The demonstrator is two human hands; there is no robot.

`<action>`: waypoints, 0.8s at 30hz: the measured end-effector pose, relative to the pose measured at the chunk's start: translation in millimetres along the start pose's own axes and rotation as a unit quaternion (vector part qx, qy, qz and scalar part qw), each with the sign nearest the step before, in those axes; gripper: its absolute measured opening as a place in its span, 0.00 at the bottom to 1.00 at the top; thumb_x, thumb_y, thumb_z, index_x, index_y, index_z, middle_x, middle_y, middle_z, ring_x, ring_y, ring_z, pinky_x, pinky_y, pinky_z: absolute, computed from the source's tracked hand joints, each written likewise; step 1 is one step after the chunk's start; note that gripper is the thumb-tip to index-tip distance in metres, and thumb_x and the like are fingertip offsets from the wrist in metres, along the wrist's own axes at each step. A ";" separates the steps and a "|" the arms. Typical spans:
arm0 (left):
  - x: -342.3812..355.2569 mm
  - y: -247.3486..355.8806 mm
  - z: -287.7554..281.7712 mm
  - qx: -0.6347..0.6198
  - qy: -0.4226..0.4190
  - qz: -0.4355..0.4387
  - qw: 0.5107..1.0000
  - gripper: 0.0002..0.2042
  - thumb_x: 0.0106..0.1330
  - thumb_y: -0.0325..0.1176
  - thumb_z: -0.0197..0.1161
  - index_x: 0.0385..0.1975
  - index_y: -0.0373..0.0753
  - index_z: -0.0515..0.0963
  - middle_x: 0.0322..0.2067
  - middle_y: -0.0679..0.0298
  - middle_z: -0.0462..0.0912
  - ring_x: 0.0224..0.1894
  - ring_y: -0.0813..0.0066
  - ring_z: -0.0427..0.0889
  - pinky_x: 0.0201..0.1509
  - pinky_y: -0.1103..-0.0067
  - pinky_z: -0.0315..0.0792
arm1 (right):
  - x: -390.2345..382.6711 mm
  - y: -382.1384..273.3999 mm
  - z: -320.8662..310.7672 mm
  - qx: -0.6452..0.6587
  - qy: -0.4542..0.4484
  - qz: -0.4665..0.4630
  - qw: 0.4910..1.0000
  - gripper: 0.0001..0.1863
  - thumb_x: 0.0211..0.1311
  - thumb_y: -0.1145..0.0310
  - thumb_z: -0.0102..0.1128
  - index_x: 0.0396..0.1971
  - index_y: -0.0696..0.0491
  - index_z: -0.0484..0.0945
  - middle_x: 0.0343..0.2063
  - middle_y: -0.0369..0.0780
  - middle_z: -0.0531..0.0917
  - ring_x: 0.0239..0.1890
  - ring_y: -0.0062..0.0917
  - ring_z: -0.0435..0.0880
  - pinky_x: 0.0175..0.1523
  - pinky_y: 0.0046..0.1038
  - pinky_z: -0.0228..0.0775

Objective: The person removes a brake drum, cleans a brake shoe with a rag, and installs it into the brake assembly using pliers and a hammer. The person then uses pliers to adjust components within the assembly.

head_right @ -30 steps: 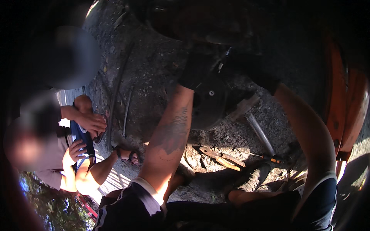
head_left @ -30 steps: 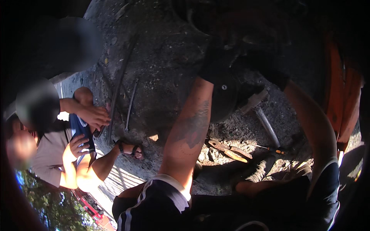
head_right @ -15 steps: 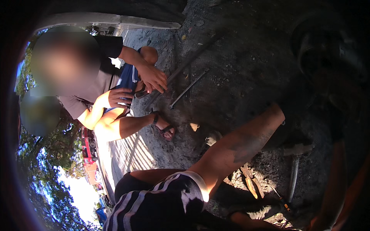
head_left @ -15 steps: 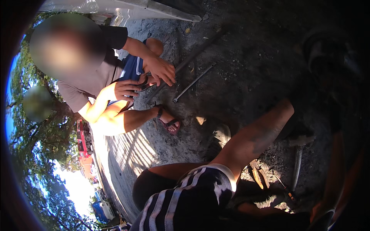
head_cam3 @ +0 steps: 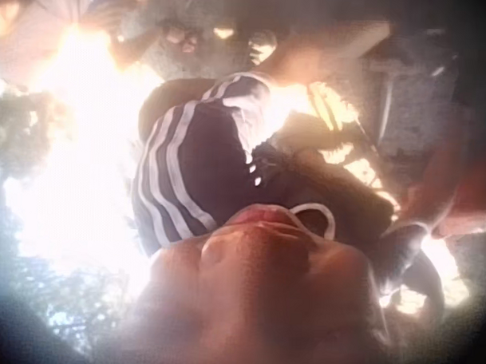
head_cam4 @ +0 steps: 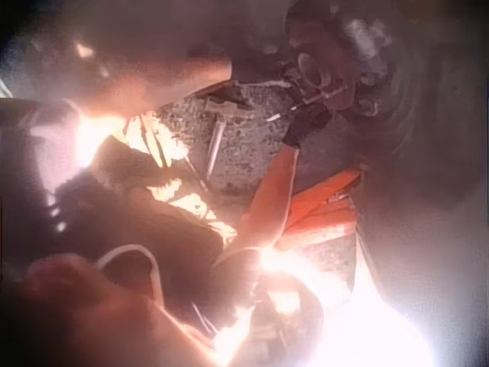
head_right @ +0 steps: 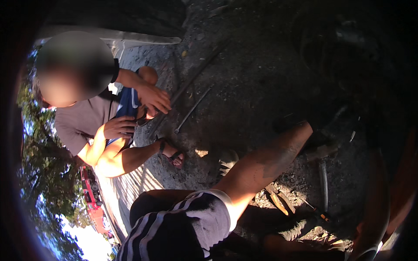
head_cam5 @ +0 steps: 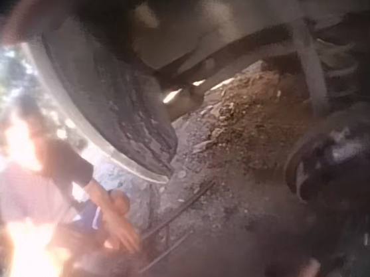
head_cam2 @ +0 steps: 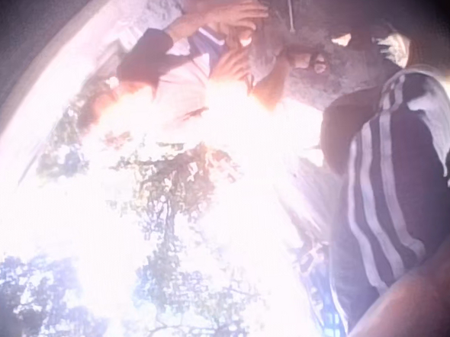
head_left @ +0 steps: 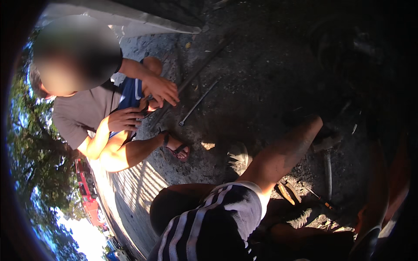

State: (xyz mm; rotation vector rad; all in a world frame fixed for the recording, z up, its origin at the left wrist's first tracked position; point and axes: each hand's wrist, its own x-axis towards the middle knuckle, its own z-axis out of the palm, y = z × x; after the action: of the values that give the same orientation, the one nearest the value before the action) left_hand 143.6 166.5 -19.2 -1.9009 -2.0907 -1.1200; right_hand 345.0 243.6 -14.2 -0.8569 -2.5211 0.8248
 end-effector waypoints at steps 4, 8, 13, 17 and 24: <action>-27.8 16.4 -33.6 -0.270 -0.163 -0.130 0.940 0.15 0.70 0.34 0.58 0.53 0.37 0.79 0.50 0.52 0.82 0.53 0.58 0.80 0.58 0.69 0.72 | 4.9 53.2 -8.3 -0.001 0.086 0.012 0.996 0.14 0.69 0.64 0.60 0.48 0.55 0.81 0.38 0.41 0.83 0.41 0.29 0.82 0.47 0.31 0.76; -16.5 74.8 -44.9 -0.332 -0.184 -0.192 0.905 0.14 0.65 0.30 0.63 0.49 0.35 0.80 0.46 0.55 0.84 0.47 0.61 0.81 0.53 0.70 0.74 | -15.8 71.4 -36.0 -0.051 0.141 0.000 0.989 0.13 0.69 0.64 0.60 0.47 0.55 0.81 0.38 0.41 0.84 0.40 0.28 0.83 0.46 0.31 0.76; -46.9 85.9 -11.2 -0.569 -0.143 -0.343 0.734 0.11 0.64 0.29 0.65 0.44 0.33 0.79 0.39 0.58 0.84 0.41 0.68 0.82 0.44 0.76 0.75 | -36.3 47.7 -42.1 0.113 0.176 0.089 0.974 0.17 0.70 0.60 0.61 0.50 0.56 0.79 0.45 0.39 0.85 0.44 0.23 0.85 0.49 0.28 0.79; -45.9 82.4 -11.8 -0.559 -0.155 -0.330 0.744 0.10 0.66 0.28 0.63 0.45 0.33 0.78 0.41 0.59 0.82 0.43 0.71 0.83 0.45 0.77 0.79 | -42.5 35.6 -50.7 0.409 0.142 0.180 0.883 0.18 0.70 0.59 0.61 0.51 0.56 0.79 0.45 0.37 0.84 0.44 0.22 0.84 0.48 0.28 0.79; -40.8 53.6 -27.3 -0.650 -0.145 -0.444 0.599 0.11 0.67 0.27 0.60 0.47 0.31 0.78 0.44 0.60 0.82 0.45 0.69 0.84 0.49 0.72 0.83 | -29.8 -22.3 -83.8 0.462 -0.006 0.363 0.809 0.17 0.71 0.59 0.59 0.51 0.54 0.79 0.40 0.37 0.83 0.38 0.19 0.82 0.43 0.25 0.78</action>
State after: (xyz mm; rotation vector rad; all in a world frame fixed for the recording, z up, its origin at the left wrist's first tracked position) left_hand 189.7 114.7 2.6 -0.9146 -2.6892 -3.5250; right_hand 398.8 244.6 60.1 -1.3762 -1.3533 2.0244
